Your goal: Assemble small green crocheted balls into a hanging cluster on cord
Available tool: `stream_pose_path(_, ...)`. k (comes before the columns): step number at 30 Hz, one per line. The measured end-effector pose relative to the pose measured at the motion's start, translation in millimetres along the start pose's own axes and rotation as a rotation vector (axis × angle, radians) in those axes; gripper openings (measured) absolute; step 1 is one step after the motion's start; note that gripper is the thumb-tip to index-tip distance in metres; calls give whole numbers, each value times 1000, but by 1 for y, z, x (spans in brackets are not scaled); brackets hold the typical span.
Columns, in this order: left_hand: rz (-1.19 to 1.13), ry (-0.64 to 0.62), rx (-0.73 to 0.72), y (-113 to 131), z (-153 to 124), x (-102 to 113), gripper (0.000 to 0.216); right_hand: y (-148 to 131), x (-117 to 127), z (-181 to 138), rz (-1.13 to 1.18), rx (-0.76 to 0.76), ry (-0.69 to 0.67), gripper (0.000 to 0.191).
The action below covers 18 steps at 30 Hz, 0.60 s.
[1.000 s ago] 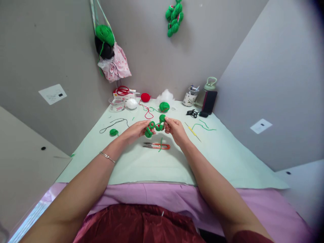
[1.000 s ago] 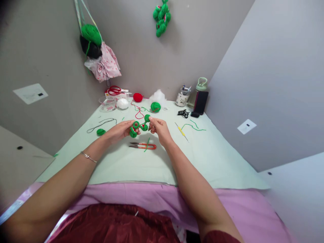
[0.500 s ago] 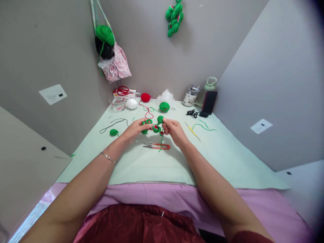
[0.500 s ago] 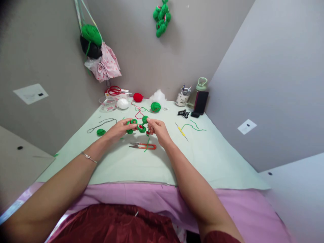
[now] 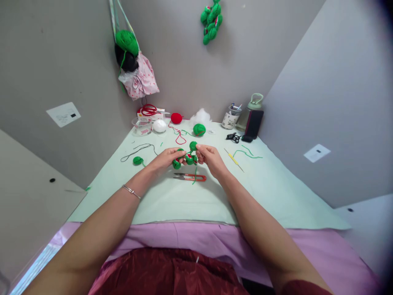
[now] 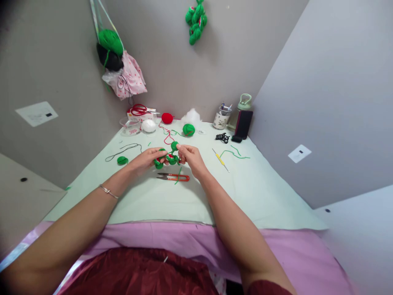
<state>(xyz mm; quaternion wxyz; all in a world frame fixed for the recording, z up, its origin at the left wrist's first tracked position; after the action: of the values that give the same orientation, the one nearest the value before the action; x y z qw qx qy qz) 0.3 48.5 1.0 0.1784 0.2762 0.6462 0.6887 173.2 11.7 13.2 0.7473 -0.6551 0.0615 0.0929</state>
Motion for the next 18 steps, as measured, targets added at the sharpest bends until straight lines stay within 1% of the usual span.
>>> stream_pose_path(4, -95, 62, 54, 3, -1, 1, 31, 1, 0, 0, 9, 1, -14, 51)
stream_pose_path(7, -140, 53, 72, 4, -2, 1, 30, 1, 1, 1, 3, -1, -11, 49)
stream_pose_path(10, -174, 53, 59, 3, -2, 3, 28, 2, 2, 1, 37, 15, 3, 44)
stream_pose_path(14, -173, 54, 15, 2, -1, 4, 26, 3, 5, 2, 92, 58, 72, 35)
stream_pose_path(18, -146, 32, 5, 3, -2, 3, 24, 3, 11, 4, 105, 105, 160, 43)
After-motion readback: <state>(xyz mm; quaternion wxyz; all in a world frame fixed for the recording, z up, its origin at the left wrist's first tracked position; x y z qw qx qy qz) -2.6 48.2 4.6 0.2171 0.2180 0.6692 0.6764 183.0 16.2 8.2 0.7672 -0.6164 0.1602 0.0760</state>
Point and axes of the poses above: each hand's wrist, its own z-axis towards the middle knuckle, its own x-axis out of the back of the hand, y = z × x, the point moved 3 cm from there along z, towards the middle knuckle, and after that the axes turned 10 degrees about z, right-handed, at the moved point
